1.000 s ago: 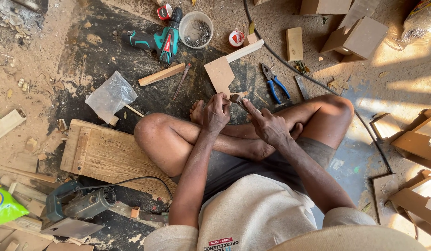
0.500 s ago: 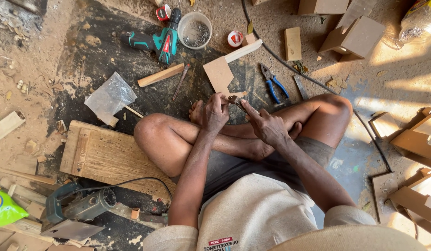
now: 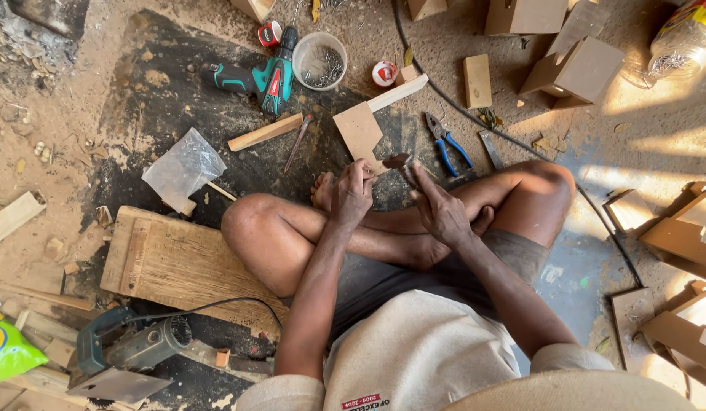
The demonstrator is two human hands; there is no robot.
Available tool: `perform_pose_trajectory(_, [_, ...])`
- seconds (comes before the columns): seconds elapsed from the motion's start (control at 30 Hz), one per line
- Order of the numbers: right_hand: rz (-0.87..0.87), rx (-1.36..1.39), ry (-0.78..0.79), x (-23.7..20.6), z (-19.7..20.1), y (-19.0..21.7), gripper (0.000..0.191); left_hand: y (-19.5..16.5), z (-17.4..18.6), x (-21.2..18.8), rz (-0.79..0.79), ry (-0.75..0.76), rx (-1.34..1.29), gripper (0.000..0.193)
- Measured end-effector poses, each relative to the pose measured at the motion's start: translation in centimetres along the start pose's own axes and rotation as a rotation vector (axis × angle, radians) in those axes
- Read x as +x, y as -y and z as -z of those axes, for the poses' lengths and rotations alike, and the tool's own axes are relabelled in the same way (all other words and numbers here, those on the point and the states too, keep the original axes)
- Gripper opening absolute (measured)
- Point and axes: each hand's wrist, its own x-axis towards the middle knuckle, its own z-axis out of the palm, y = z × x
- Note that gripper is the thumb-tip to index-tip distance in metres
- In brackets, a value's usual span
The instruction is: The person sits on the floor assembling small wooden boxes. They pick up nails, position wooden pieces, and use a hammer to drive nails into the joints. The person repeatedly aligns the pieces and hammers nails to secure the structure.
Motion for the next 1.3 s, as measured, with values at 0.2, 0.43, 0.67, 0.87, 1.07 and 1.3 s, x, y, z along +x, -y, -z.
perform_pose_trajectory(0.2, [-0.392,0.359,0.042,-1.3,0.6,-1.7,0.07,0.6,2.7,2.3,-0.179,0.33,0.287,0.082])
perform_pose_trajectory(0.43, [-0.625,0.584,0.011,-0.9,0.3,-2.3,0.067,-0.4,1.5,10.0,-0.618,0.662,0.75,0.093])
perform_pose_trajectory(0.67, [-0.62,0.611,0.021,-0.6,0.6,-2.7,0.067,-2.2,1.5,11.0,-0.677,0.911,1.054,0.11])
perform_pose_trajectory(0.87, [-0.639,0.682,0.002,0.1,0.4,-2.1,0.066,-0.8,1.1,10.0,-0.484,0.861,0.803,0.132])
perform_pose_trajectory(1.07, [-0.707,0.889,-0.042,1.8,-1.3,-1.7,0.04,1.4,-0.4,9.9,-0.322,0.839,0.577,0.141])
perform_pose_trajectory(1.3, [-0.755,0.903,-0.051,3.4,-2.2,-2.2,0.036,2.7,-2.1,10.6,-0.329,0.759,0.457,0.141])
